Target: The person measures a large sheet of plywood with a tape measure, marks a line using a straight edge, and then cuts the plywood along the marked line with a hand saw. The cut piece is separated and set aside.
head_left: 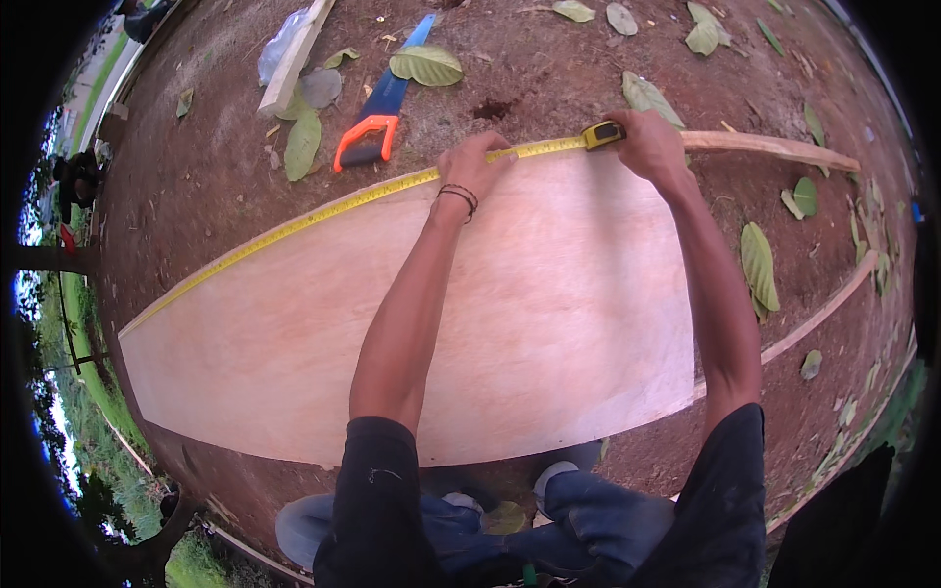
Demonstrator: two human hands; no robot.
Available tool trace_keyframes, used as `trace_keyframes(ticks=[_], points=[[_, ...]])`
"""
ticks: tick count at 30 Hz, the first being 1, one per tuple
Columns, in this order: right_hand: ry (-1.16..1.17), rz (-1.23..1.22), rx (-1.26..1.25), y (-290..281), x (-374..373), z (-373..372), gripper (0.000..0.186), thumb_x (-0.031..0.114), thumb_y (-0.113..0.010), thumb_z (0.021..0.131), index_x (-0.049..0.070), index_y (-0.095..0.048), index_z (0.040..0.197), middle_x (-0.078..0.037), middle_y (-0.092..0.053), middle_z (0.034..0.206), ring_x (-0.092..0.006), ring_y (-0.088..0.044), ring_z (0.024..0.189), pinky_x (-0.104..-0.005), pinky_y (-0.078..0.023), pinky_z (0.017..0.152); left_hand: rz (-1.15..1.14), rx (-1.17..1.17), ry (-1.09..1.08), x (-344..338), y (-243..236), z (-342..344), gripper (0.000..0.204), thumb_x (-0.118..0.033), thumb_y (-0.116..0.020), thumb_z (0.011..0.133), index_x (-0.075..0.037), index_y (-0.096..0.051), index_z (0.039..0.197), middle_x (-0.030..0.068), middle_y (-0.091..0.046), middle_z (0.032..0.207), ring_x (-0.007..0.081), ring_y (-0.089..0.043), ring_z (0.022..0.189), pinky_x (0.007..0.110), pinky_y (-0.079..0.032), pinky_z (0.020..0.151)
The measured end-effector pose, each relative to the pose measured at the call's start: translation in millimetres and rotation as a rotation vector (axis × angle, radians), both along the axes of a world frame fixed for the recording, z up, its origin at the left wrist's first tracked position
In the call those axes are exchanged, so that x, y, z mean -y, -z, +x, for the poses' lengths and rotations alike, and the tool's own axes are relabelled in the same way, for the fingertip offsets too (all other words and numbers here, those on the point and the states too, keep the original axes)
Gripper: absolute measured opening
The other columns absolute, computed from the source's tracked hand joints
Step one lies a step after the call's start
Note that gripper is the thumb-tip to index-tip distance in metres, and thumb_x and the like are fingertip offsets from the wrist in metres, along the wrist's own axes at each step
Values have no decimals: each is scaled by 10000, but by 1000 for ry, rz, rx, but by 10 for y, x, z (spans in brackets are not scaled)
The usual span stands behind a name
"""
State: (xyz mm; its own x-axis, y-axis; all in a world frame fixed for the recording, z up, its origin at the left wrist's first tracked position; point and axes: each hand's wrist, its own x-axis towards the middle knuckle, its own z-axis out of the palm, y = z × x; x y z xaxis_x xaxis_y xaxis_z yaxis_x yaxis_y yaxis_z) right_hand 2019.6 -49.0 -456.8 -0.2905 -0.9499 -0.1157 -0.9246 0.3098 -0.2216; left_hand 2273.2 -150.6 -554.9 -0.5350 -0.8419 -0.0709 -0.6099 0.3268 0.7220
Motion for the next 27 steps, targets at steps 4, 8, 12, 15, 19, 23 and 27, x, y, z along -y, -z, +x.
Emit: trace_keyframes(ticks=[4,8,12,15,19,23,27], points=[[14,37,-30,42,58,-60,399,120,-754,808,219,-733,1194,-115,-752,970,-320,-713,910,-444,-554,785,102,84,-54,-34,10,-145,395,-509,-744,819,-226,-707,1092,8,-742,1105,177,-635,1110,393,-254,1049],[58,56,-34,6,108,-31,365,127,-760,802,219,-750,1155,-106,-754,957,-314,-717,893,-445,-556,775,190,118,-96,2,-12,-164,399,-536,-728,814,-247,-696,1089,24,-729,1146,185,-597,1173,404,-191,1073],[17,52,-55,42,114,-49,308,88,-730,794,165,-765,1090,-134,-748,918,-332,-723,848,-447,-566,722,44,170,-143,-71,62,-226,458,-585,-731,802,-267,-706,1129,22,-726,1144,193,-602,1150,406,-183,1064],[-3,38,-79,71,104,-53,281,47,-689,789,130,-769,1045,-162,-740,882,-348,-724,812,-451,-569,686,99,217,-119,-72,37,-226,475,-594,-721,798,-278,-712,1152,56,-709,1186,229,-551,1249,438,-157,1109],[38,133,-111,10,122,12,291,115,-737,817,202,-768,1093,-108,-749,935,-321,-716,875,-457,-550,745,178,263,-137,-72,-47,-244,486,-591,-708,800,-275,-716,1170,68,-693,1226,249,-476,1328,497,-67,1182],[-6,17,-100,34,-14,-27,274,30,-635,806,154,-771,1010,-162,-731,830,-348,-723,776,-467,-563,654,157,286,-147,-136,-103,-294,466,-561,-691,819,-255,-720,1169,41,-682,1260,253,-443,1357,519,-9,1218],[38,63,-78,-21,-1,53,345,38,-672,813,202,-756,1104,-143,-735,882,-343,-715,835,-470,-553,716,135,297,-162,-158,-118,-289,470,-565,-671,834,-245,-725,1174,41,-671,1283,261,-441,1360,519,-17,1220]])
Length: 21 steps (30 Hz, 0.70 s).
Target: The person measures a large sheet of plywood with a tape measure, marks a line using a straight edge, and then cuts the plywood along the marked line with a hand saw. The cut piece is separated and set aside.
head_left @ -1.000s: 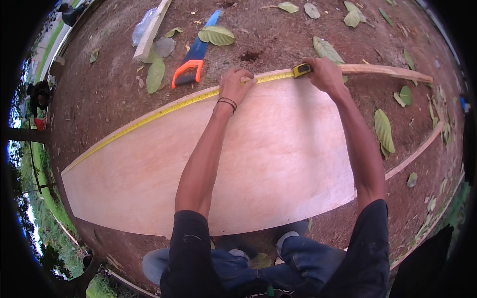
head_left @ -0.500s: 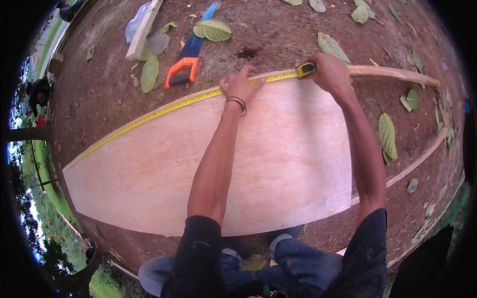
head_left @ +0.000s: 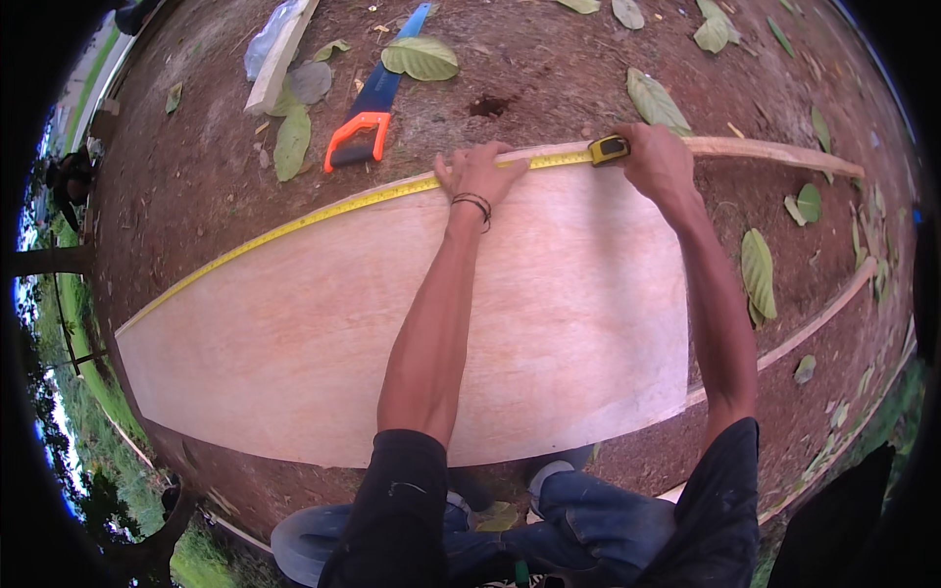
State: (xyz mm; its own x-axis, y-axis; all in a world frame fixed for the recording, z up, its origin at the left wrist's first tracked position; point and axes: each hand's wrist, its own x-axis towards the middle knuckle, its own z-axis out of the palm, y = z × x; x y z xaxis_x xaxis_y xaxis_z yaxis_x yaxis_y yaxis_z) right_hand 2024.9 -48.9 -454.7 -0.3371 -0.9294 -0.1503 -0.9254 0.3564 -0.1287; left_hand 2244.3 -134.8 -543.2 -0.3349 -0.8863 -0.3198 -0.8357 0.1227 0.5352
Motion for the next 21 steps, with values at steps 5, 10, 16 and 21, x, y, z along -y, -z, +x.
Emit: trace_keyframes(ticks=[5,10,16,21], points=[[27,-15,-5,68,55,-42,410,23,-675,817,222,-746,1168,-138,-740,918,-344,-712,861,-466,-549,746,-47,-23,5,-31,7,-14,461,-560,-645,855,-247,-728,1184,56,-674,1273,265,-468,1326,516,-59,1212],[17,14,-19,44,96,-10,416,15,-666,825,212,-739,1184,-138,-741,935,-344,-710,875,-462,-549,764,-38,28,19,4,-2,-2,466,-571,-650,849,-255,-742,1179,70,-697,1216,279,-523,1253,515,-120,1188],[-19,22,18,67,43,-100,385,90,-716,820,198,-726,1190,-137,-739,976,-332,-706,921,-451,-544,790,3,75,38,19,-96,-51,460,-559,-625,857,-262,-745,1187,72,-684,1258,277,-527,1265,523,-157,1188],[-59,-17,89,31,37,-61,225,159,-706,820,96,-661,1031,-155,-721,899,-355,-709,870,-491,-544,723,-4,54,8,16,-39,-36,459,-562,-636,843,-263,-753,1171,68,-683,1262,263,-508,1283,504,-151,1183]])
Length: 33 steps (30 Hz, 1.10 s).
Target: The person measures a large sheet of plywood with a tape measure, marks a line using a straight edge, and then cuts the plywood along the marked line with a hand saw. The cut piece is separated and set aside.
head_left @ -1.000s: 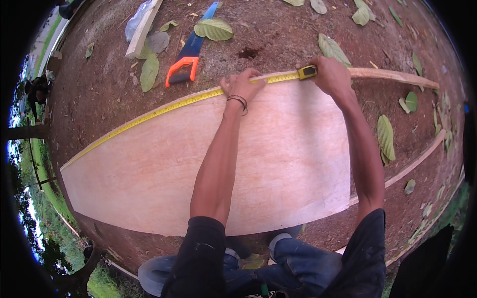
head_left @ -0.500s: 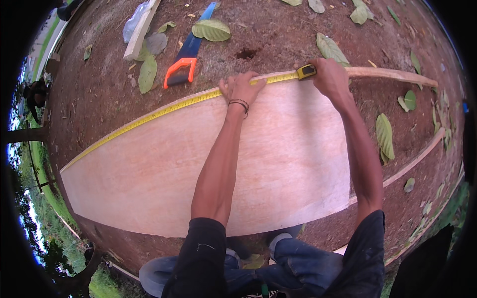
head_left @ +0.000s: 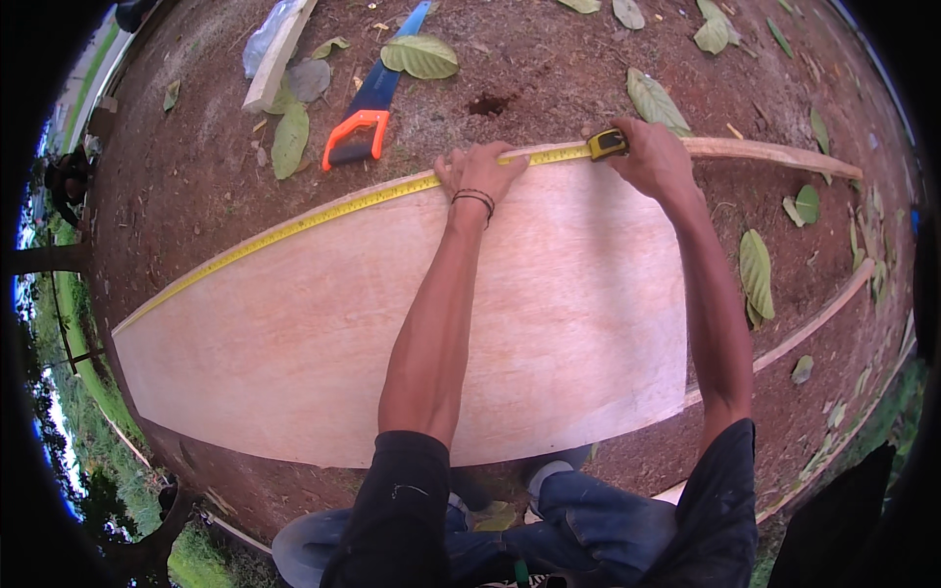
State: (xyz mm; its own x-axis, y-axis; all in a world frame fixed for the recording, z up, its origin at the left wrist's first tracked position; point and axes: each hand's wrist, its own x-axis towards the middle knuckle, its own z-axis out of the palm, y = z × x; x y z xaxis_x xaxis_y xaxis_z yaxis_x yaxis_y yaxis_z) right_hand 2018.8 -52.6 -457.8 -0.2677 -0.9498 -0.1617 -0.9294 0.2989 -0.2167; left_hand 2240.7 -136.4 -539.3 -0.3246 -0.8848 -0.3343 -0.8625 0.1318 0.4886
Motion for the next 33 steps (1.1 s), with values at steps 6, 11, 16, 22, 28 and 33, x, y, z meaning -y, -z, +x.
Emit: trace_keyframes(ticks=[6,11,16,22,28,33], points=[[-28,-46,161,-88,54,156,286,213,-625,933,24,-530,1126,-203,-686,847,-407,-682,851,-480,-528,764,50,-17,-61,-5,-25,-16,454,-564,-688,797,-256,-764,1123,58,-709,1195,243,-511,1263,457,-158,1166],[-291,-197,354,-17,220,281,169,102,-585,929,-24,-558,1039,-233,-686,889,-416,-672,863,-459,-517,781,36,-8,-89,3,-56,-37,453,-581,-716,766,-246,-771,1066,47,-726,1144,237,-523,1238,446,-157,1156],[-376,-247,356,254,485,227,95,44,-626,883,-17,-685,925,-162,-718,899,-333,-685,845,-414,-524,771,30,5,-101,-11,-75,-106,450,-600,-725,746,-247,-779,1018,40,-736,1097,230,-533,1216,438,-167,1142],[-380,-114,237,290,565,364,130,18,-641,860,13,-749,933,-175,-734,864,-328,-711,788,-410,-552,742,-15,9,-116,-26,-64,-68,448,-611,-729,731,-259,-781,1003,35,-737,1052,225,-544,1191,435,-169,1138],[-353,-101,158,453,590,348,137,36,-645,868,28,-762,939,-171,-736,866,-321,-720,805,-410,-560,743,1,14,-102,-23,-23,-88,489,-668,-721,725,-286,-781,1025,54,-732,1069,252,-535,1206,442,-166,1122],[-387,-77,130,458,601,384,121,22,-668,854,40,-764,926,-164,-735,870,-325,-716,830,-425,-556,745,20,44,-134,5,-37,-114,479,-655,-729,699,-282,-784,993,37,-738,1046,227,-547,1187,426,-165,1134]])
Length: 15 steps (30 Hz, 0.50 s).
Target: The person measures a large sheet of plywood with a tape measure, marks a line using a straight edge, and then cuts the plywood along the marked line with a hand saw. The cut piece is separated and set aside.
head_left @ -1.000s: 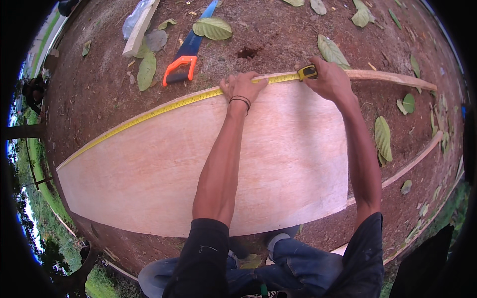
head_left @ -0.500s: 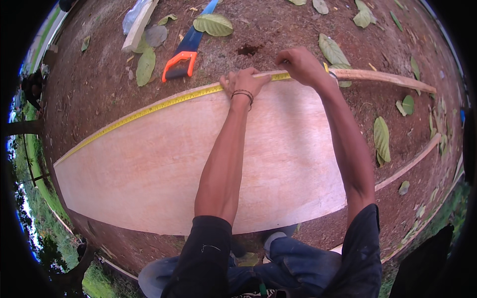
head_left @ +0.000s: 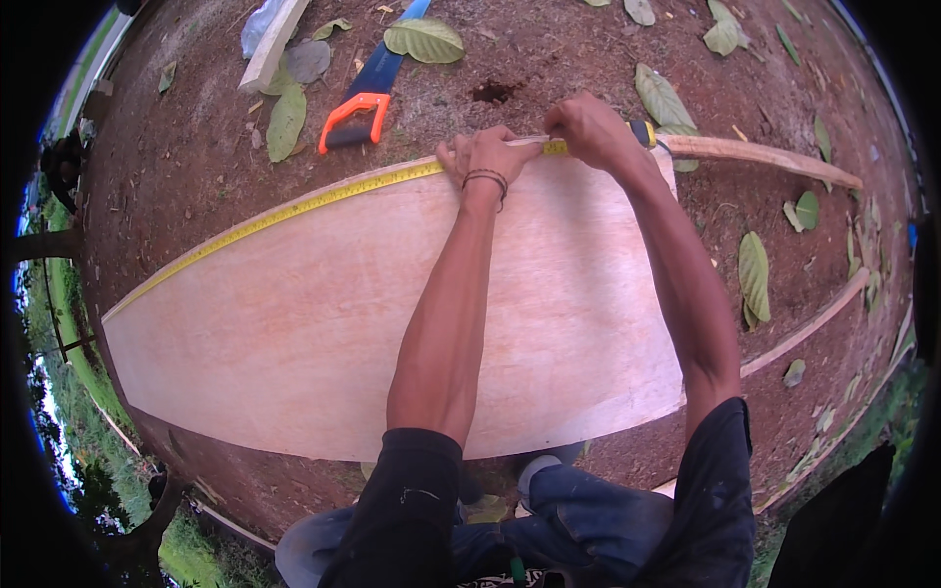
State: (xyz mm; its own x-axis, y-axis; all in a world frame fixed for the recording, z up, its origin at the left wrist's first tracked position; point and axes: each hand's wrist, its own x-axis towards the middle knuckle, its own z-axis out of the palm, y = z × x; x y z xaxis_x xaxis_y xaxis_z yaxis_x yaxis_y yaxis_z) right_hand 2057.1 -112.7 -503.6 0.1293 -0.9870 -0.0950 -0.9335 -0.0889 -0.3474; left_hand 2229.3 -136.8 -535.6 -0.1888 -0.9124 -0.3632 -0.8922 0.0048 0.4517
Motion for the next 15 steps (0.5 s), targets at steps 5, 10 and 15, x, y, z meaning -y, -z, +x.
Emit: trace_keyframes(ticks=[5,10,15], points=[[-9,-10,-10,7,10,28,114,16,-686,841,54,-768,910,-167,-731,869,-336,-710,833,-436,-552,740,24,17,-9,29,17,-23,528,-701,-723,678,-298,-784,1014,46,-736,1085,239,-535,1212,419,-170,1122],[6,-7,-30,-8,6,56,124,-2,-675,832,62,-767,885,-176,-722,849,-350,-704,817,-442,-544,728,32,23,-2,32,16,-34,543,-717,-718,678,-302,-783,1022,41,-734,1091,226,-533,1215,414,-180,1114],[7,47,-63,-98,39,138,181,-62,-634,783,55,-757,845,-193,-711,829,-365,-699,805,-453,-539,708,-5,21,1,15,16,-7,546,-729,-700,702,-302,-779,1032,16,-731,1091,216,-536,1204,412,-196,1103]])
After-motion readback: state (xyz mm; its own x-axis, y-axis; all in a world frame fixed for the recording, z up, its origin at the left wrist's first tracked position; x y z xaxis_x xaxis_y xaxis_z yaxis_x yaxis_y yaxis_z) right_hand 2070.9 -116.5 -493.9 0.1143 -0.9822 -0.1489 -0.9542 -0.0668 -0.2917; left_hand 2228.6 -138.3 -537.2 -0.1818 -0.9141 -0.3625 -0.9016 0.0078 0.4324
